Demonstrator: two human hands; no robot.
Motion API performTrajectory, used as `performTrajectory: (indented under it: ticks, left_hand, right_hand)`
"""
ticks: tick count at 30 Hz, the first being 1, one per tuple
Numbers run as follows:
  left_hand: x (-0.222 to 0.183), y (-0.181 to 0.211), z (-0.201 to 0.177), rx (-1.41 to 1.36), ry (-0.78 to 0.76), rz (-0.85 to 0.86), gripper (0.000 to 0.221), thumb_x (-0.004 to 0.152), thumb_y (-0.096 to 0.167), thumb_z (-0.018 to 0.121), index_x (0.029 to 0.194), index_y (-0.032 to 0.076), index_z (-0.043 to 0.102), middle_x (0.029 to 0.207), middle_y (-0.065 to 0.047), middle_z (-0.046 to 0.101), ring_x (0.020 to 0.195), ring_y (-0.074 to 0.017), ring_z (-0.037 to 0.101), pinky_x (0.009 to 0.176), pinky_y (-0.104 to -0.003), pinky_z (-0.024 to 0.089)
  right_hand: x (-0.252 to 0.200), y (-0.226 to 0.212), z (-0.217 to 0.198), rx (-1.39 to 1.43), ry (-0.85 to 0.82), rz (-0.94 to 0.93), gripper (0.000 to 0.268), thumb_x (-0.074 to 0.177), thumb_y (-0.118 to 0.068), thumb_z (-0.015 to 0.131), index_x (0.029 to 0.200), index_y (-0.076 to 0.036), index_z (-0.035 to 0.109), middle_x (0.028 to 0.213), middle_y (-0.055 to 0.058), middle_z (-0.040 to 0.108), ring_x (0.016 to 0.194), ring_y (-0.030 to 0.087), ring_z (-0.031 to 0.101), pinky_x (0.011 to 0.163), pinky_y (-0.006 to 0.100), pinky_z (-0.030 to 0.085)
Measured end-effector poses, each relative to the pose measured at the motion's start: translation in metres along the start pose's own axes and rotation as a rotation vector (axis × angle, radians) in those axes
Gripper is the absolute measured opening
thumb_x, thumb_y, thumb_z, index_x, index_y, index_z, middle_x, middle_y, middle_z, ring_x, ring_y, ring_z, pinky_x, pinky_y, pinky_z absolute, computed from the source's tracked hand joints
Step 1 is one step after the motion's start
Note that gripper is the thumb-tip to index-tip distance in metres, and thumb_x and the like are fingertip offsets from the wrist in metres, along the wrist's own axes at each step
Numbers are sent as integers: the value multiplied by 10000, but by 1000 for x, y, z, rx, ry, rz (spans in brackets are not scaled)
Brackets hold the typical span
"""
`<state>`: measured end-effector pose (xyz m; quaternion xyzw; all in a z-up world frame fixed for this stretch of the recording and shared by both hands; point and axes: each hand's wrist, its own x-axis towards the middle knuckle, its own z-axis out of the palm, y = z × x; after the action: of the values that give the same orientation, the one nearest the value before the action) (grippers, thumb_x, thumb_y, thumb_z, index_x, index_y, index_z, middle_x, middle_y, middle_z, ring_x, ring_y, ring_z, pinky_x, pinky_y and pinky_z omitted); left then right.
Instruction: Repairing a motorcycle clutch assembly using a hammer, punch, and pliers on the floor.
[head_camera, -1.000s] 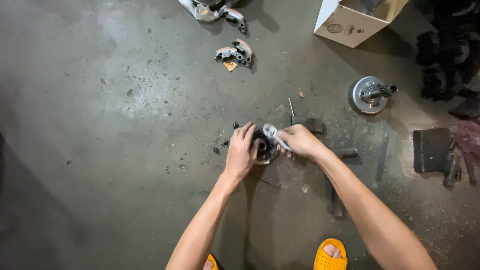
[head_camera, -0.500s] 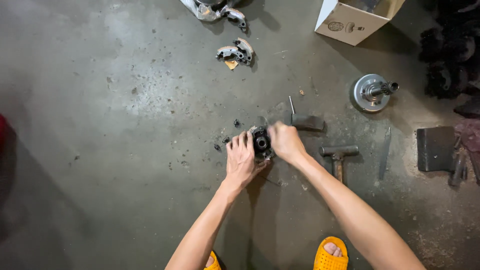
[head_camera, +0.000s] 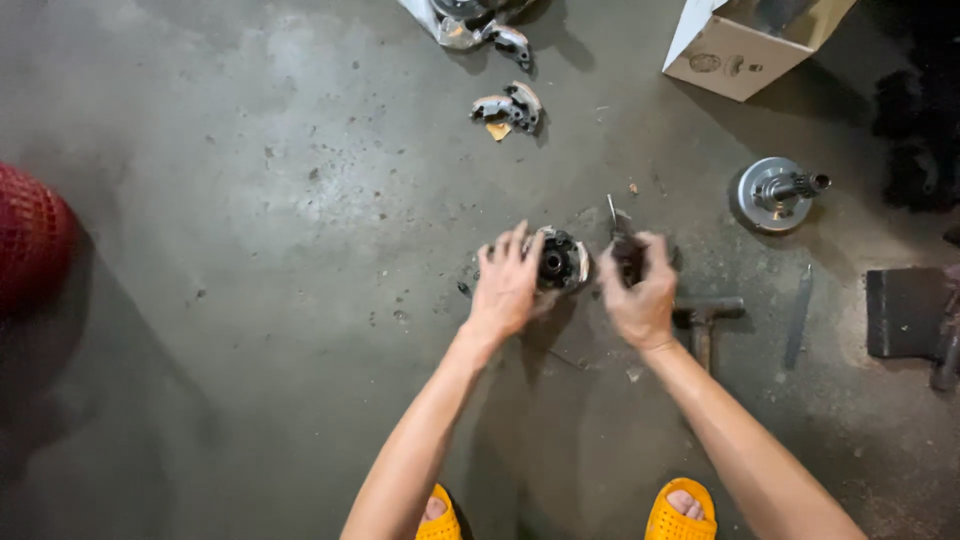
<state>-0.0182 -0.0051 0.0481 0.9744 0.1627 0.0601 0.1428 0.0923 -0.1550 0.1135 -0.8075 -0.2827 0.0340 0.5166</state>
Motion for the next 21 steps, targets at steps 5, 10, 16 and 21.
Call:
performTrajectory:
  ticks: [5, 10, 16, 21]
  left_hand:
    - [-43, -80, -5, -96, 48, -14, 441, 770, 100, 692, 1209, 102, 649, 1168, -90, 584, 1114, -309, 560, 856, -443, 524]
    - [-80, -98, 5, 66, -169, 99, 337, 861, 41, 586, 1144, 191, 692, 1142, -21, 610, 1057, -244, 545, 783, -372, 500]
    - [-83, -63, 4, -432, 131, -119, 306, 923, 26, 591, 1202, 116, 678, 1072, -123, 619, 1000, -339, 671, 784, -409, 595]
    - [-81, -25, -1, -1657, 255, -768, 388, 886, 19, 761, 1246, -100, 678, 1081, -261, 749, 874, -246, 743, 826, -354, 638]
  right_hand:
    - [7, 30, -10, 93, -269, 338, 113, 1055, -72, 573, 1114, -6, 644, 678, 134, 688, 519, 202, 626, 485, 338, 517]
    - [-12, 46, 2, 88, -561, 760, 375, 1071, -278, 509, 1130, 62, 657, 730, 257, 727, 496, 269, 662, 425, 411, 559]
    - [-41, 48, -6, -246, -910, 489, 250, 979, -282, 633, 936, -74, 766, 791, 129, 795, 806, 281, 777, 768, 421, 587]
    - [-49, 36, -5, -87, -1075, 608, 356, 995, -274, 566, 739, -77, 716, 551, 65, 656, 536, 192, 667, 554, 333, 564]
